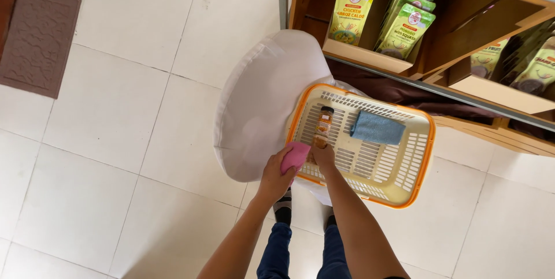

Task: Cleaning and wiping jars and wooden display shelves in a grocery store.

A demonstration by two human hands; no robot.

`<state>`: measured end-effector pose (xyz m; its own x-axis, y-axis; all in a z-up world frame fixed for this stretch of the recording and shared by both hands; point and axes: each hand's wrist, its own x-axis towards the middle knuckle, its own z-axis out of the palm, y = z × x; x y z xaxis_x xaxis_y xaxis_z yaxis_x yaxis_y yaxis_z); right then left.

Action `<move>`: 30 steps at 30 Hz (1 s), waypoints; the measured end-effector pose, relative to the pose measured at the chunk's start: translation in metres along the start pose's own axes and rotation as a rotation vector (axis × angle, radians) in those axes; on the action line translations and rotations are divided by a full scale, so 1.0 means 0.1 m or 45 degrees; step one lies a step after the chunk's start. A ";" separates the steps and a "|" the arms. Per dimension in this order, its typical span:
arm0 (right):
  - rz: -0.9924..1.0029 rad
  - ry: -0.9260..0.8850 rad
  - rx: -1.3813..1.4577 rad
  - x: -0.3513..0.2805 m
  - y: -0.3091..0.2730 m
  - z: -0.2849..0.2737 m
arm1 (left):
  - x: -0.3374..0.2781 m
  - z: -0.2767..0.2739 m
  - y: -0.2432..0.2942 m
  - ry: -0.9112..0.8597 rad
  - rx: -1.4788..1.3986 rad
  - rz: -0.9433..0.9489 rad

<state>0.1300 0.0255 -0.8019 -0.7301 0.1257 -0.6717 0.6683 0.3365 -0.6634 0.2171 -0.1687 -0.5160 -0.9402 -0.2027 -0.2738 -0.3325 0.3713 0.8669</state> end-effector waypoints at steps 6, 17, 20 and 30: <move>0.077 -0.199 0.468 -1.21 -1.06 -0.61 | -0.06 -0.11 0.49 0.030 -0.182 -0.014; -0.250 -0.367 0.633 -3.03 -2.24 -1.61 | -0.48 -0.25 2.11 0.193 -0.363 0.379; -0.400 -0.448 0.739 -3.26 -2.41 -1.75 | -0.66 -0.36 2.47 0.181 -0.394 0.466; -0.536 -0.537 0.807 -4.17 -3.13 -2.55 | -0.90 -0.53 3.44 0.238 -0.505 0.667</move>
<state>0.1891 0.1058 -0.2296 -0.9046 -0.2906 -0.3120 0.3994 -0.3219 -0.8584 0.1908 -0.0709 -0.1712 -0.9292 -0.2532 0.2693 0.2488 0.1101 0.9623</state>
